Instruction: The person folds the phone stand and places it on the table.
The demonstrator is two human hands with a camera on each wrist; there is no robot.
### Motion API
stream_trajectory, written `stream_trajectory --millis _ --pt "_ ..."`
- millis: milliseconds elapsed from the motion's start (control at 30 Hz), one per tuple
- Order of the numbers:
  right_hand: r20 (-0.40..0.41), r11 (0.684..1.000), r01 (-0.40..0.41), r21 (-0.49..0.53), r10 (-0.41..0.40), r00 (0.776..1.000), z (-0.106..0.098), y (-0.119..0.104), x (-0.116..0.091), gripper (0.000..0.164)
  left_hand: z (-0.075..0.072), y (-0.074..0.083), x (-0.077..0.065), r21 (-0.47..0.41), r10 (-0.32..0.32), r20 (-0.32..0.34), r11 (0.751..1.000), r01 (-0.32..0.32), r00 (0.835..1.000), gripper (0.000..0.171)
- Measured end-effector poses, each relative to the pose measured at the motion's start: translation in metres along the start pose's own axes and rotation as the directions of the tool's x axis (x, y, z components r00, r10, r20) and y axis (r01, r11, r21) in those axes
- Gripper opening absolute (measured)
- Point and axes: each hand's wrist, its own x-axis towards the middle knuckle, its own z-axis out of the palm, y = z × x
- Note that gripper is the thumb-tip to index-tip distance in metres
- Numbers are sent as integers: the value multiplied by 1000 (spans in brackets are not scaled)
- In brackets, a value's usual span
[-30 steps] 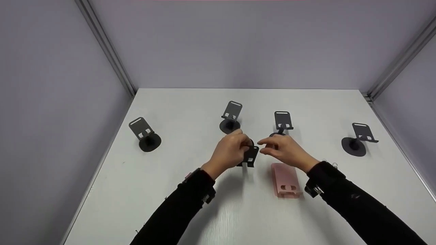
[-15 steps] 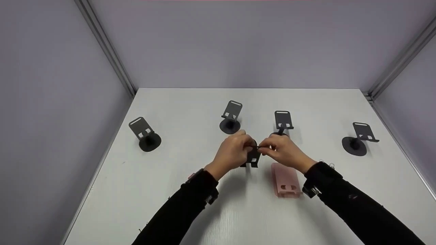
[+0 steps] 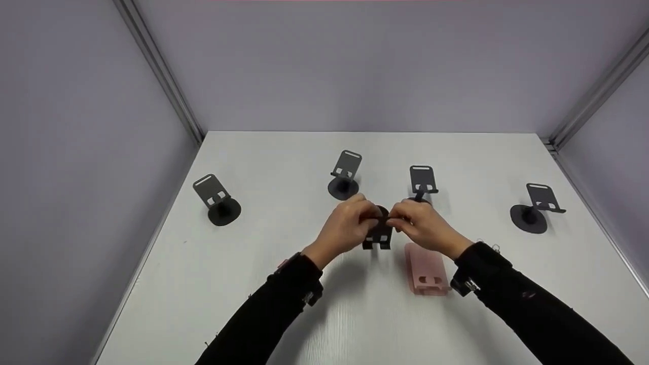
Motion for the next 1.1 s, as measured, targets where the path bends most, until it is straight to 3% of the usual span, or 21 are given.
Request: stream_trajectory --millis 133,300,600,700,933,1100 --pt "-21 1000 6 21 -6 1000 -2 1 -1 13 -5 -10 -3 -102 -108 -21 989 105 994 18" --pt "-20 999 -6 40 7 1000 -5 2 -3 11 -5 -25 -5 -120 -276 24 954 277 961 30" --pt "-45 994 11 105 -6 999 -3 -1 -2 11 5 -44 -9 -132 -404 163 895 426 900 48" --pt "-45 991 3 133 3 999 -3 -3 -1 9 8 -46 -8 -147 -417 175 885 442 892 47" --pt "-47 987 27 159 -19 999 -1 -6 1 10 14 -49 -6 -155 -390 126 900 406 912 28" --pt "-37 989 33 145 -28 999 -1 -7 0 9 14 -49 -5 -184 -425 78 883 432 902 15"
